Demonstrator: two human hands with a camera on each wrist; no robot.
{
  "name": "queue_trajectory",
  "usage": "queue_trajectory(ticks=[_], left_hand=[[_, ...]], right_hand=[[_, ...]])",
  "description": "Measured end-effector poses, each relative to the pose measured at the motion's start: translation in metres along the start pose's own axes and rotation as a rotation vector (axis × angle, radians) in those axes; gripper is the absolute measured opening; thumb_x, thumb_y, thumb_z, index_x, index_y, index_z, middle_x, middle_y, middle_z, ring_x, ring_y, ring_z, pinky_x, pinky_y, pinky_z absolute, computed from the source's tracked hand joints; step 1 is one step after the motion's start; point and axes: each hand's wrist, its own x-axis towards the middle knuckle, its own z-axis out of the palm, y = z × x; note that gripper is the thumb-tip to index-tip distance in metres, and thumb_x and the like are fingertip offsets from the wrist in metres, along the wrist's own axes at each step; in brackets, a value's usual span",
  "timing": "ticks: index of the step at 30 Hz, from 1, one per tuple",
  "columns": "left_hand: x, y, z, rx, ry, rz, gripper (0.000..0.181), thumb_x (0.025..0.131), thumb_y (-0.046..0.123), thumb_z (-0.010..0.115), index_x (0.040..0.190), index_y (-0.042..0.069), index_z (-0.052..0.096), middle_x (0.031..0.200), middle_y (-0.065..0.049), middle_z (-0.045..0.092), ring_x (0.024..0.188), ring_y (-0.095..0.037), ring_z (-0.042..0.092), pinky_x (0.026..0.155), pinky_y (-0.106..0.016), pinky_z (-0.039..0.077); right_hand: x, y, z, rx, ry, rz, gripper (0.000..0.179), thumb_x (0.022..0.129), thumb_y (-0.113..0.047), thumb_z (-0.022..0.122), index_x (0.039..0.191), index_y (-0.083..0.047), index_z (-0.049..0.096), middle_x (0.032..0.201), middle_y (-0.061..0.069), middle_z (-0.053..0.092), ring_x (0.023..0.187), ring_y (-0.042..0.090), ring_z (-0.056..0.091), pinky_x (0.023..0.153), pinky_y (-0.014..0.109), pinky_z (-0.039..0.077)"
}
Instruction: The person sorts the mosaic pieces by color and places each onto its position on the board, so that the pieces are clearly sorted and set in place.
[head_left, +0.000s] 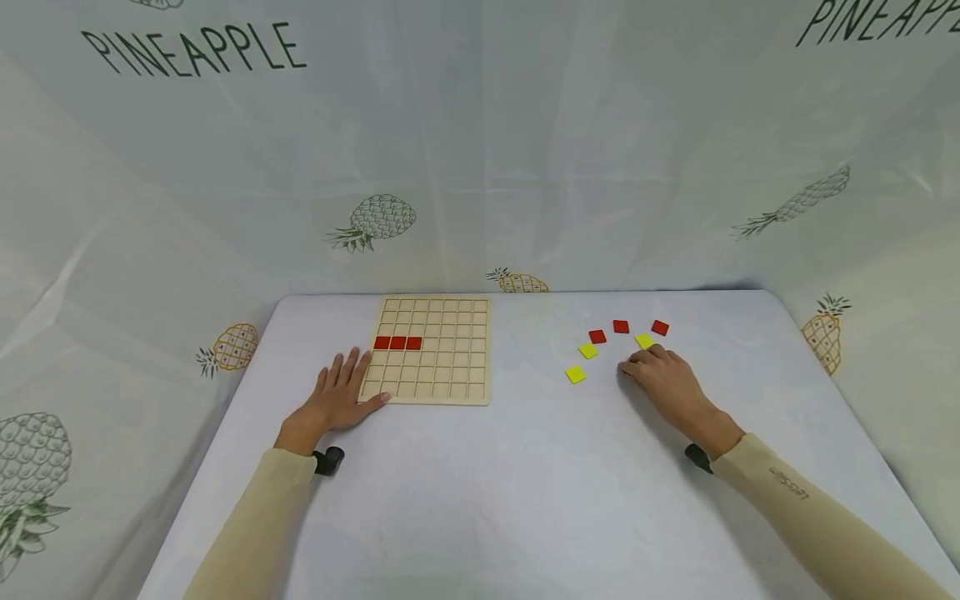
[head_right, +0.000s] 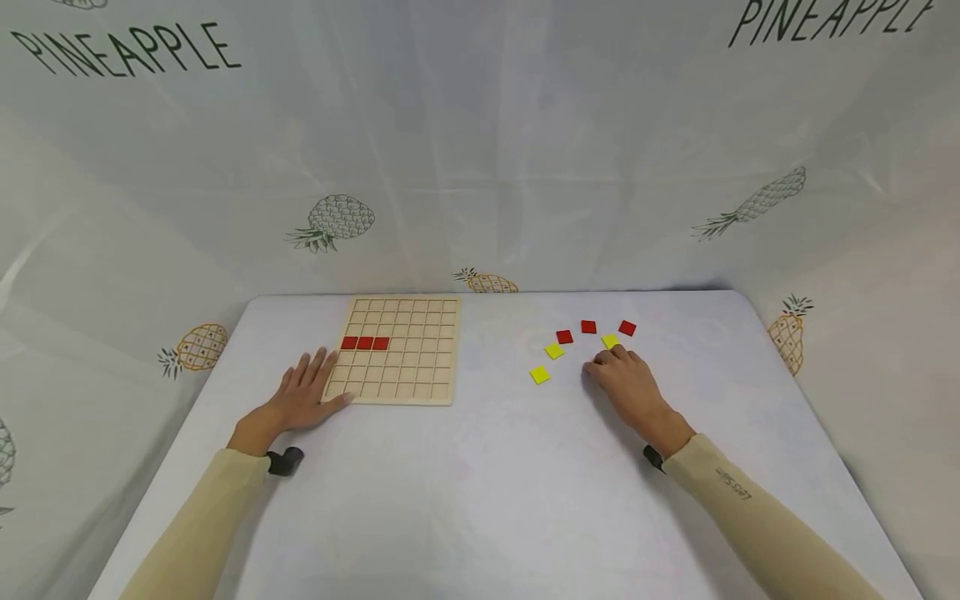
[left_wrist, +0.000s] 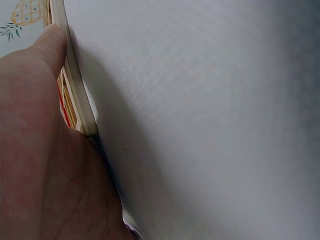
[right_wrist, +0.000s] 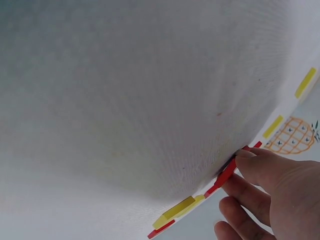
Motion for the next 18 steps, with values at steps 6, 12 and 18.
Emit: queue_trajectory(ticks=[6, 12, 18], left_hand=[[0.0005, -0.0005, 0.0006, -0.002, -0.003, 0.001, 0.114, 0.098, 0.080, 0.044, 0.168, 0.000, 0.004, 0.175, -0.027, -0.008, 0.160, -0.051, -0.011, 0.126, -0.067, -0.009], [0.0019, -0.0018, 0.0017, 0.003, -0.002, 0.001, 0.111, 0.099, 0.077, 0.046, 0.168, 0.000, 0.004, 0.175, -0.027, -0.008, 0.160, -0.051, -0.011, 0.126, -0.067, -0.009], [0.0011, -0.0006, 0.0011, -0.003, 0.000, 0.004, 0.113, 0.098, 0.080, 0.043, 0.168, 0.001, 0.003, 0.175, -0.027, -0.009, 0.160, -0.051, -0.012, 0.126, -0.067, -0.010]], right_hand=[[-0.0002, -0.0006, 0.0002, -0.017, -0.001, -0.010, 0.039, 0.083, 0.008, 0.085, 0.120, 0.002, 0.077, 0.117, 0.021, 0.073, 0.112, 0.041, 0.063, 0.096, 0.058, 0.058], [0.0004, -0.0021, -0.0024, 0.000, 0.022, -0.026, 0.038, 0.083, 0.008, 0.085, 0.120, 0.001, 0.077, 0.117, 0.021, 0.073, 0.112, 0.041, 0.063, 0.096, 0.058, 0.058], [0.0071, -0.0083, -0.0083, 0.024, 0.118, -0.107, 0.040, 0.080, 0.009, 0.087, 0.117, -0.001, 0.078, 0.113, 0.019, 0.073, 0.109, 0.039, 0.065, 0.092, 0.052, 0.061]])
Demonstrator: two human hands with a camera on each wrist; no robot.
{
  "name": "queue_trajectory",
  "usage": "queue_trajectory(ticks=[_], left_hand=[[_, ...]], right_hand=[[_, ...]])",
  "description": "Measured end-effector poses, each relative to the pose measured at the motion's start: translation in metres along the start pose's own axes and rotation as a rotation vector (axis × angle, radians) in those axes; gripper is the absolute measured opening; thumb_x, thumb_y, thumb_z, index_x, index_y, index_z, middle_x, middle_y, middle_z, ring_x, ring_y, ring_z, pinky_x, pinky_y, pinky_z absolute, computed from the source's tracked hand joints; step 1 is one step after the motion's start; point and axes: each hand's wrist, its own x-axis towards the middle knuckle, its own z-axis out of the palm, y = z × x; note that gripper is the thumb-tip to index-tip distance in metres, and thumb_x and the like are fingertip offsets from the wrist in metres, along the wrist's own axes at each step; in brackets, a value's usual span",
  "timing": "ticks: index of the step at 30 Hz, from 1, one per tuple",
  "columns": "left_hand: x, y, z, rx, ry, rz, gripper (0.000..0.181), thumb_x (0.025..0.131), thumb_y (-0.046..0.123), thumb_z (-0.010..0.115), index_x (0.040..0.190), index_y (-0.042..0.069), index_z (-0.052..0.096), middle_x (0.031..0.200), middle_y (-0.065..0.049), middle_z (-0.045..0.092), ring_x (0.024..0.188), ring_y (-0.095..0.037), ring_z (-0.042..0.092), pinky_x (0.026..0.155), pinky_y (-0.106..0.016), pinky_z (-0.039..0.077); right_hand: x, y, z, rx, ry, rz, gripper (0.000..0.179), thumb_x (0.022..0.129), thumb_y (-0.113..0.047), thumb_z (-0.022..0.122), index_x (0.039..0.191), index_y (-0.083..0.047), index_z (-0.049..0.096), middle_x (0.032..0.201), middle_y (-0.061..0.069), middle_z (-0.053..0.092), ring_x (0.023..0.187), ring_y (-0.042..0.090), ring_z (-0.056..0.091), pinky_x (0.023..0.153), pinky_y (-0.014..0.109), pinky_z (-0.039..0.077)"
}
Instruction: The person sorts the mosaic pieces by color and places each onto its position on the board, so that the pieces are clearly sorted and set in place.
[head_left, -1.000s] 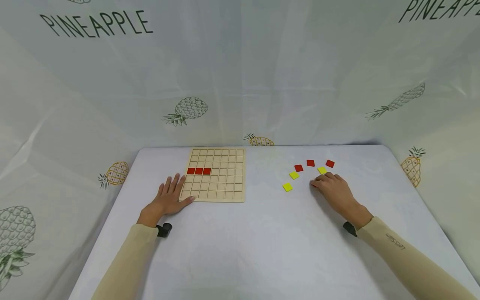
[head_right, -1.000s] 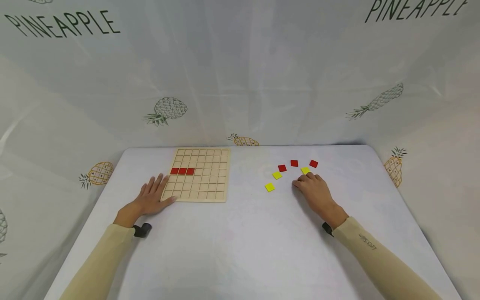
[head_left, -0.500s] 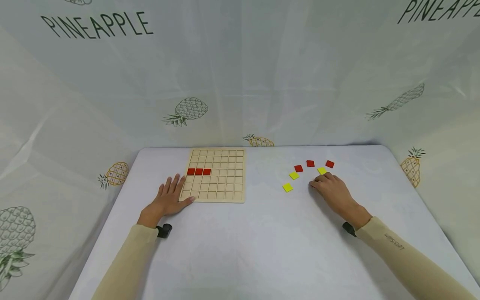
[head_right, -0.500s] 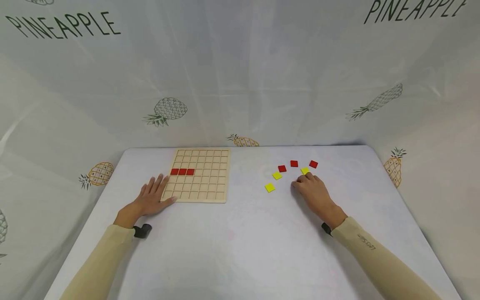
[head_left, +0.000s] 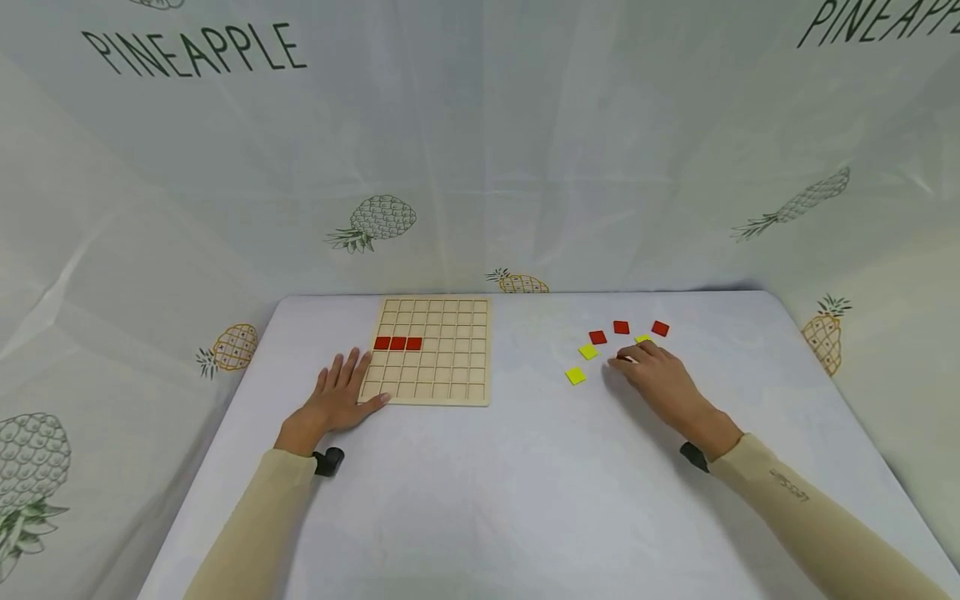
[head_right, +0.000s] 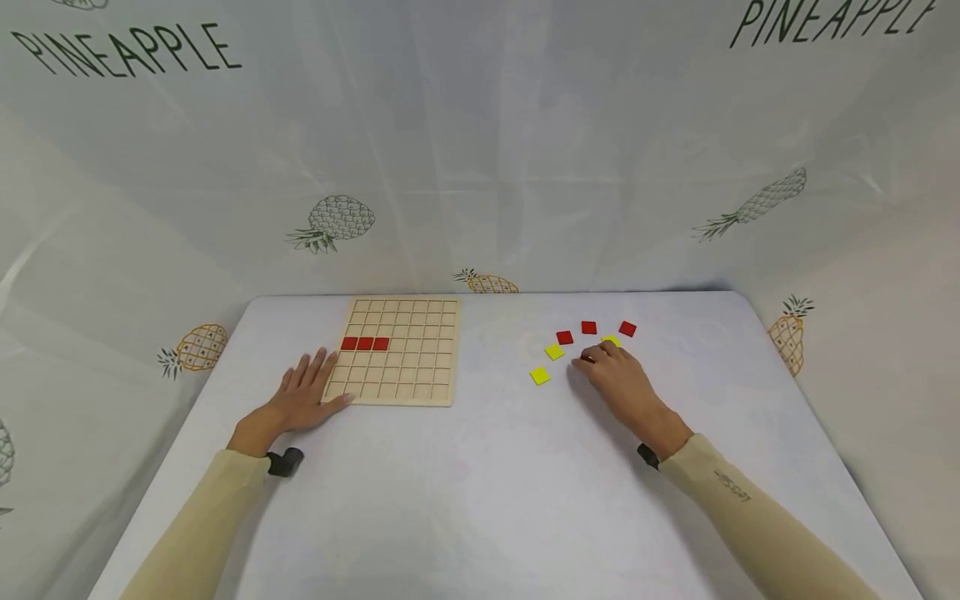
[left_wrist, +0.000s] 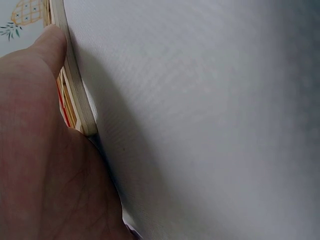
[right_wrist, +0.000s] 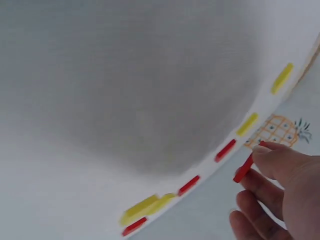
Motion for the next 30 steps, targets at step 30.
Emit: queue_trajectory(ticks=[30], left_hand=[[-0.003, 0.005, -0.004, -0.027, -0.008, -0.007, 0.105, 0.102, 0.067, 0.051, 0.169, 0.001, 0.003, 0.175, -0.026, -0.009, 0.160, -0.049, -0.013, 0.126, -0.066, -0.009]], right_hand=[[0.091, -0.080, 0.002, 0.167, 0.100, -0.265, 0.038, 0.082, 0.003, 0.089, 0.117, -0.009, 0.081, 0.117, 0.010, 0.076, 0.110, 0.029, 0.067, 0.090, 0.040, 0.061]])
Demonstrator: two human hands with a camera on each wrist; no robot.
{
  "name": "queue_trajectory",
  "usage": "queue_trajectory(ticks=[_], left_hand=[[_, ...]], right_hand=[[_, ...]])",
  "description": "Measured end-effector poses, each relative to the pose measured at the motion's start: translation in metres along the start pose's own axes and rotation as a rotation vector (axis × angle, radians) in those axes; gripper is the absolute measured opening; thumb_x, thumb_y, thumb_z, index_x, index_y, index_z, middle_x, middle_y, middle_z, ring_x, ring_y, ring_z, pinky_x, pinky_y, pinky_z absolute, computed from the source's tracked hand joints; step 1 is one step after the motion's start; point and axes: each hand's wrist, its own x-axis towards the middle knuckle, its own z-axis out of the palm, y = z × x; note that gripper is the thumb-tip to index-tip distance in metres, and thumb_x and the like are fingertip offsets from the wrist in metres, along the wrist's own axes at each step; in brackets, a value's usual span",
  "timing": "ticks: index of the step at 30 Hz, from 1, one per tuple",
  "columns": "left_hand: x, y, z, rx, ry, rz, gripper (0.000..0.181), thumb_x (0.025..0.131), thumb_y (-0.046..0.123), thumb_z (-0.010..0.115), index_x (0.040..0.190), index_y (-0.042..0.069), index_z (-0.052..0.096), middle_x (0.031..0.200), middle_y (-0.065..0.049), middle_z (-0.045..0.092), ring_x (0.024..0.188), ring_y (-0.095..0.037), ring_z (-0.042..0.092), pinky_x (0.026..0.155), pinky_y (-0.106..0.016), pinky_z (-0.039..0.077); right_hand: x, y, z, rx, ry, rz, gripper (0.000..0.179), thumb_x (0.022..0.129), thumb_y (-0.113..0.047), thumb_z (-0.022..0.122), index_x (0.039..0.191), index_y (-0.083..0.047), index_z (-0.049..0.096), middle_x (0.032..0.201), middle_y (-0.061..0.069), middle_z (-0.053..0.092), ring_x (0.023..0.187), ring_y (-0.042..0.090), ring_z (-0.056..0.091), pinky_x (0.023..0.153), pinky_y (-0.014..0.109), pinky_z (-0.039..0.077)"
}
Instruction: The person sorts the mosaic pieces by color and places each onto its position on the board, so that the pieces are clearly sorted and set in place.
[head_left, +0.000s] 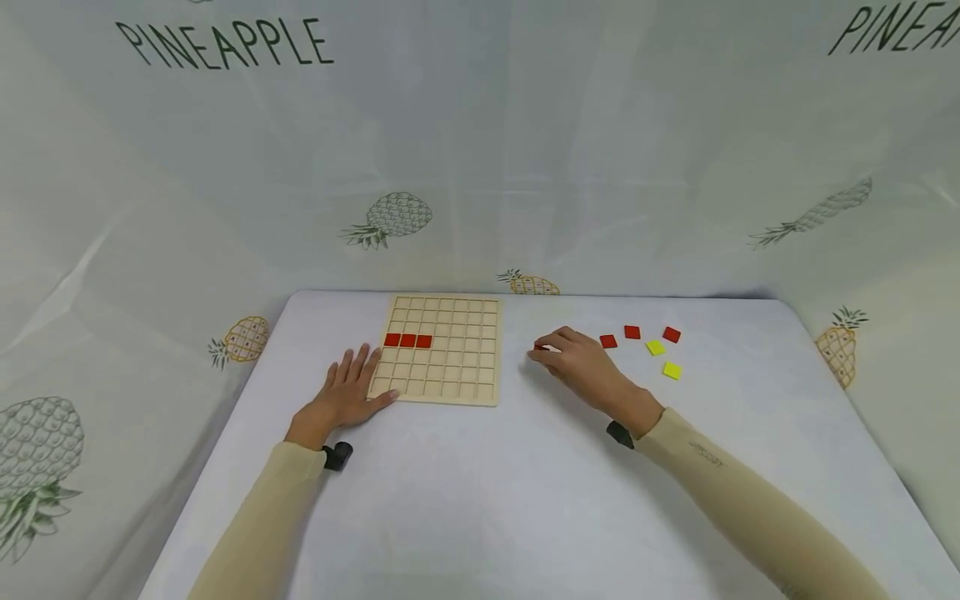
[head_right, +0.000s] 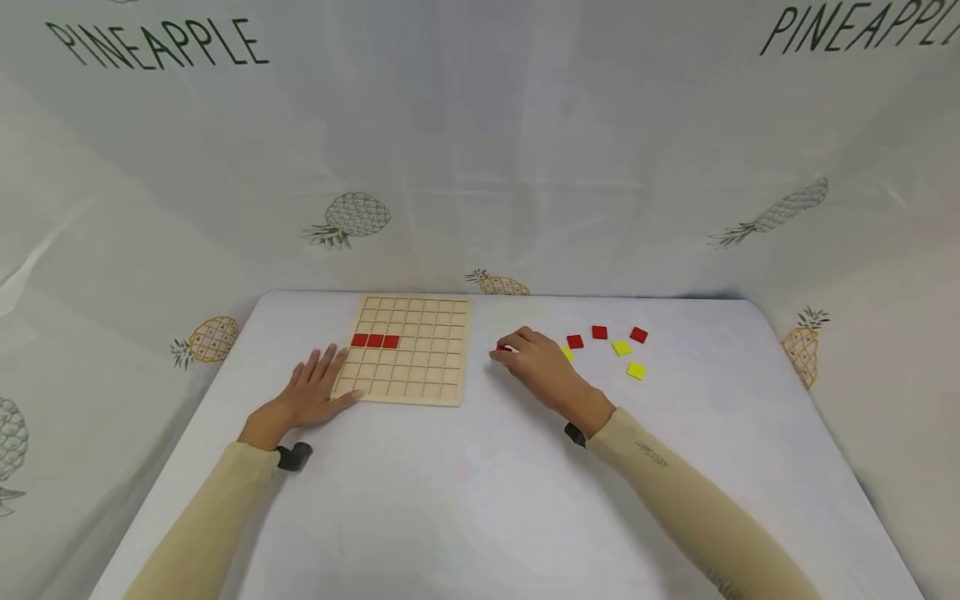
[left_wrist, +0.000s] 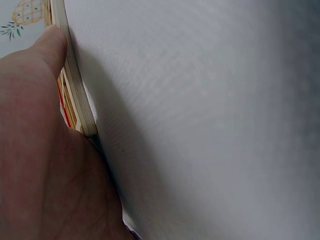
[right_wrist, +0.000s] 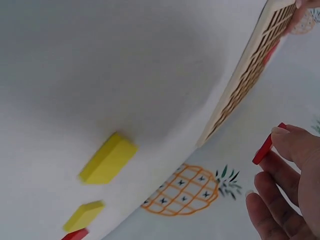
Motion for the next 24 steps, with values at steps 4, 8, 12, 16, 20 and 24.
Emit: queue_trajectory(ticks=[4, 8, 12, 16, 20, 24], left_hand=[[0.000, 0.002, -0.001, 0.003, -0.004, 0.000, 0.104, 0.103, 0.065, 0.052, 0.169, 0.001, 0.003, 0.175, -0.026, -0.010, 0.160, -0.050, -0.013, 0.126, -0.066, -0.010], [0.001, 0.001, -0.002, 0.009, -0.004, 0.000, 0.102, 0.104, 0.062, 0.053, 0.169, 0.001, 0.002, 0.175, -0.026, -0.010, 0.160, -0.049, -0.014, 0.126, -0.066, -0.010], [0.002, 0.001, -0.002, 0.018, -0.005, -0.005, 0.102, 0.104, 0.061, 0.053, 0.169, 0.001, 0.002, 0.175, -0.025, -0.010, 0.160, -0.049, -0.014, 0.126, -0.066, -0.009], [0.000, 0.003, -0.004, 0.025, -0.011, -0.010, 0.102, 0.104, 0.062, 0.052, 0.169, 0.002, 0.002, 0.175, -0.025, -0.010, 0.160, -0.049, -0.013, 0.127, -0.066, -0.008], [-0.003, 0.007, -0.007, 0.025, -0.025, -0.017, 0.103, 0.104, 0.065, 0.050, 0.169, 0.002, 0.002, 0.175, -0.024, -0.010, 0.160, -0.048, -0.013, 0.127, -0.065, -0.008], [-0.005, 0.008, -0.008, 0.025, -0.034, -0.024, 0.104, 0.103, 0.068, 0.049, 0.169, 0.003, 0.002, 0.176, -0.024, -0.010, 0.161, -0.048, -0.013, 0.127, -0.065, -0.008]], right_hand=[[0.017, -0.008, 0.008, 0.022, 0.007, -0.029, 0.036, 0.084, 0.001, 0.088, 0.117, -0.010, 0.082, 0.116, 0.009, 0.076, 0.109, 0.027, 0.068, 0.091, 0.038, 0.061], [0.036, -0.017, 0.016, 0.032, 0.023, -0.064, 0.034, 0.085, 0.001, 0.087, 0.117, -0.011, 0.083, 0.115, 0.007, 0.077, 0.108, 0.026, 0.068, 0.090, 0.036, 0.061], [0.056, -0.027, 0.026, 0.044, 0.074, -0.109, 0.028, 0.087, -0.001, 0.086, 0.112, -0.012, 0.084, 0.111, 0.005, 0.077, 0.105, 0.024, 0.068, 0.088, 0.034, 0.061], [0.074, -0.033, 0.037, 0.067, 0.085, -0.129, 0.023, 0.089, -0.003, 0.085, 0.110, -0.012, 0.084, 0.110, 0.006, 0.077, 0.104, 0.024, 0.069, 0.087, 0.034, 0.060], [0.091, -0.038, 0.046, 0.092, 0.037, -0.114, 0.021, 0.093, -0.004, 0.081, 0.113, -0.012, 0.082, 0.114, 0.006, 0.076, 0.105, 0.024, 0.069, 0.089, 0.033, 0.059], [0.106, -0.043, 0.054, 0.135, -0.017, -0.072, 0.021, 0.096, -0.006, 0.078, 0.115, -0.011, 0.082, 0.117, 0.007, 0.076, 0.110, 0.024, 0.069, 0.093, 0.034, 0.058]])
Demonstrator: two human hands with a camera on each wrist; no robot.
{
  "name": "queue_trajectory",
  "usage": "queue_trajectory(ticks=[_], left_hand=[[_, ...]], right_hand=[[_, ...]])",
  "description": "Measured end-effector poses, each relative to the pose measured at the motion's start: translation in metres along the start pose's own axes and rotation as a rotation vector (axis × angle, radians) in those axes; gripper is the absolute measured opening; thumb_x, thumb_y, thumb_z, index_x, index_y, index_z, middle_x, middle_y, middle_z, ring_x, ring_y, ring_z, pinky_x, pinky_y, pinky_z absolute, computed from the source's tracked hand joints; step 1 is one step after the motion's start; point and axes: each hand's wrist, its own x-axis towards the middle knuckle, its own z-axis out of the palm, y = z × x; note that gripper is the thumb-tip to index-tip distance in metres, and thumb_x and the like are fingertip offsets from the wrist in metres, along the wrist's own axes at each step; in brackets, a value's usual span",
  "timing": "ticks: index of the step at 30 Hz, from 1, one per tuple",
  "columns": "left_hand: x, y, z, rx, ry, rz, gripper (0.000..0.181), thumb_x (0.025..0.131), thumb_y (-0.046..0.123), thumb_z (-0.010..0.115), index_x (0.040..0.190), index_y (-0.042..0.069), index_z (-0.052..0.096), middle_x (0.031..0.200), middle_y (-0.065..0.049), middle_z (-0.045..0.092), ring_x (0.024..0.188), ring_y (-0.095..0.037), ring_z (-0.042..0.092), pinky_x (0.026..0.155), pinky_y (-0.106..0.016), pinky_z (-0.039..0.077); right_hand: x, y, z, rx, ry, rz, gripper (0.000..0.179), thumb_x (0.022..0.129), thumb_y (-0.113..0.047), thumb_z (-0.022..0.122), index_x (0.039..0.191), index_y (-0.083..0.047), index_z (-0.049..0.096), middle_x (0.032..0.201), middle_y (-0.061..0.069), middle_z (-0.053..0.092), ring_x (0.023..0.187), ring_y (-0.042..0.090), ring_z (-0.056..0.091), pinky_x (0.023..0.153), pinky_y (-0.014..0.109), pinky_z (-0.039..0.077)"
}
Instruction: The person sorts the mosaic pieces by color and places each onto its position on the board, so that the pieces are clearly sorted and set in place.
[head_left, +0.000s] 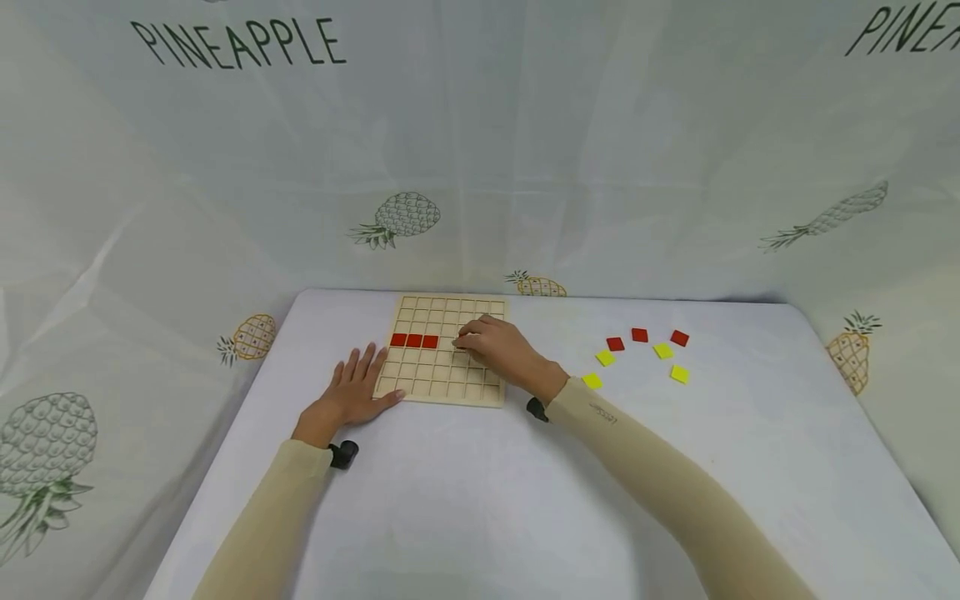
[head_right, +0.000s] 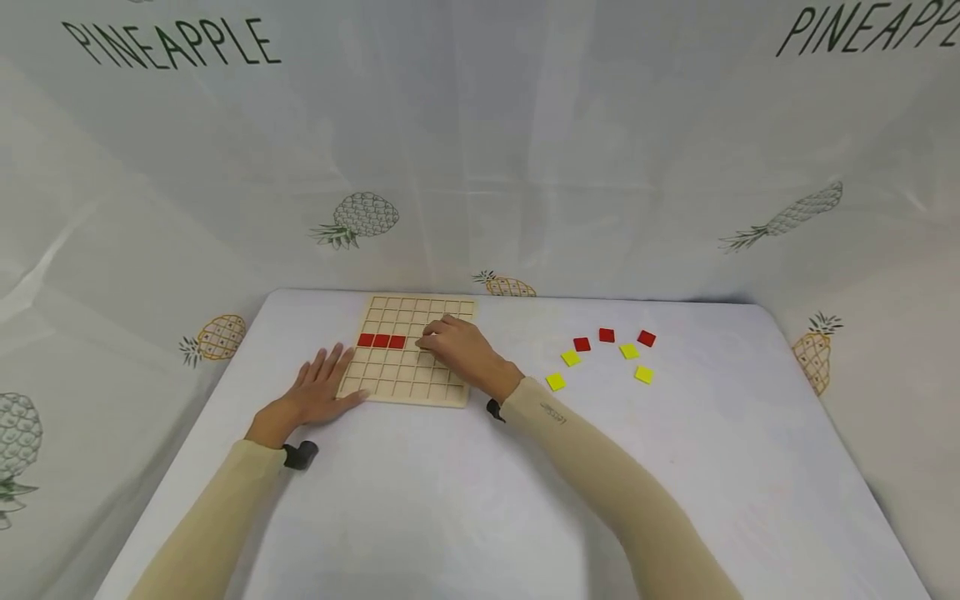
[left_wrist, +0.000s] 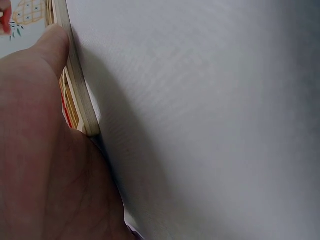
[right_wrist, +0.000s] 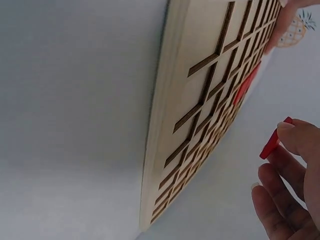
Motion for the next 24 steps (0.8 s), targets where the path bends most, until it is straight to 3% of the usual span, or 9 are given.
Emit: queue_trajectory(ticks=[13, 24], left_hand=[[0.008, -0.008, 0.009, 0.006, 0.017, 0.010, 0.103, 0.104, 0.062, 0.053, 0.169, 0.001, 0.002, 0.175, -0.025, -0.009, 0.160, -0.049, -0.012, 0.127, -0.066, -0.007], [0.003, -0.004, 0.004, 0.003, 0.011, 0.012, 0.103, 0.104, 0.066, 0.048, 0.169, 0.002, 0.001, 0.175, -0.025, -0.009, 0.160, -0.048, -0.013, 0.127, -0.065, -0.007]], right_hand=[[0.037, 0.003, 0.027, -0.026, -0.173, 0.107, 0.021, 0.100, -0.015, 0.074, 0.119, -0.015, 0.082, 0.119, 0.003, 0.077, 0.114, 0.021, 0.068, 0.104, 0.033, 0.054], [0.049, 0.006, 0.034, -0.009, -0.233, 0.122, 0.021, 0.101, -0.016, 0.073, 0.120, -0.016, 0.081, 0.122, 0.000, 0.077, 0.118, 0.020, 0.068, 0.107, 0.036, 0.052]])
